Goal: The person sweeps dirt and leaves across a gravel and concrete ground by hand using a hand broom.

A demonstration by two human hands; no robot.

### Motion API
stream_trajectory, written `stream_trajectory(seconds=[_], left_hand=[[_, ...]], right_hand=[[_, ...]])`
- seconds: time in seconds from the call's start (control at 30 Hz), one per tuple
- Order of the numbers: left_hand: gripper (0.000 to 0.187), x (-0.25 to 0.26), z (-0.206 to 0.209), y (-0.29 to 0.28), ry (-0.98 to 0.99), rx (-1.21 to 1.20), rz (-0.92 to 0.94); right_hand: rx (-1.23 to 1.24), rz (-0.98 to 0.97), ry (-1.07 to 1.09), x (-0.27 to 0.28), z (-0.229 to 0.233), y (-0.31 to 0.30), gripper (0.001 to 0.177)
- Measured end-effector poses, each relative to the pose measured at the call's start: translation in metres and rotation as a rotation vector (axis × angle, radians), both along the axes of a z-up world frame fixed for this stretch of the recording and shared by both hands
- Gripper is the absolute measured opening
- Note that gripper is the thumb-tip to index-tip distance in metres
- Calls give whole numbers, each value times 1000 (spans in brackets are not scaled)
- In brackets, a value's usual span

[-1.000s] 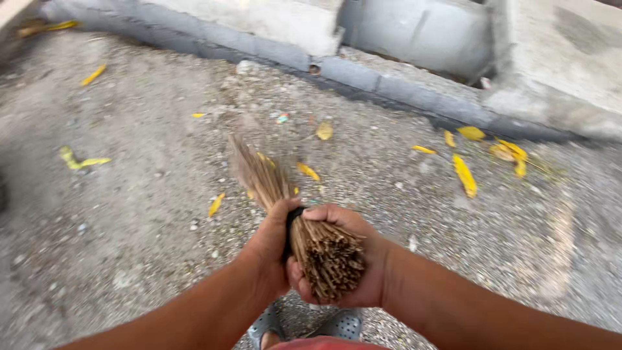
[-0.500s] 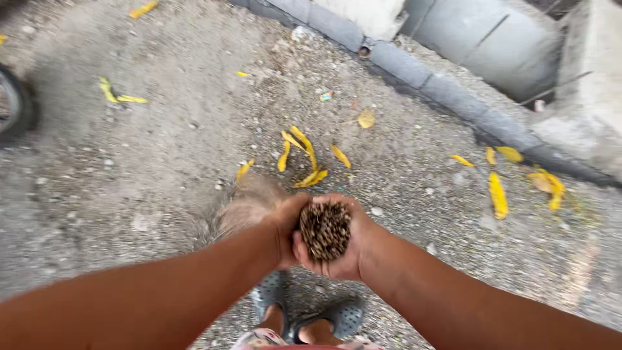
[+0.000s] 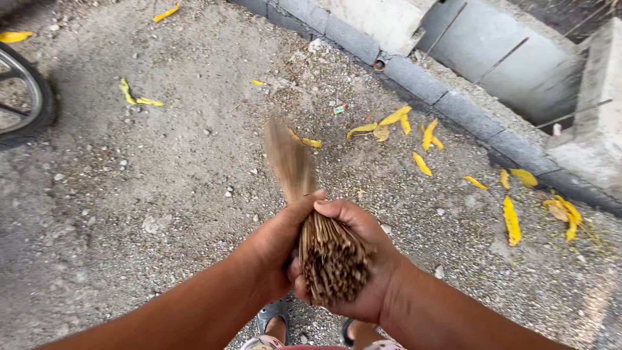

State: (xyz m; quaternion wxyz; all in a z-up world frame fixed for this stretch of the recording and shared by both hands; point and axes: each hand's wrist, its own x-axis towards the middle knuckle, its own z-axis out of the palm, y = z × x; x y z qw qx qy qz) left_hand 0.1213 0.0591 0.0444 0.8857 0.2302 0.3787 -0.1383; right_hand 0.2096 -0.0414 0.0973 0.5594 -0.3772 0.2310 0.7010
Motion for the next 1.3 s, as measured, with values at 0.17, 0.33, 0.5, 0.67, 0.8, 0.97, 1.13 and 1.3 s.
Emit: stream_trajectory(seconds=[0.17,0.33,0.5,0.67,0.8,0.97,1.13,1.3], left_hand=[[49,4,-15,-20,398,-75,307],[37,85,-57,-78,285,-233,136],[38,183,-88,-133,-287,-582,-183],[54,199,-37,-162,-184,-273,-157],[58,188,-4,-177,-279,-283,-104],[51,189,-2,-208,200,-62,115],[51,228,-35,-221,290,-295,-28],[50,281,-46,-212,-185,-440,-224]], right_hand=[[-39,129,315,30,-37,-5,35],[-333,46,159,94,-49,-62,27],[-479,-222,-147,152,-21,-123,28],[-462,-178,-288,168,2,-149,30],[-184,5,-169,181,12,-181,33],[-62,116,285,220,4,-205,38],[-220,84,356,242,-24,-221,36],[-342,-113,-53,265,-8,-221,34]])
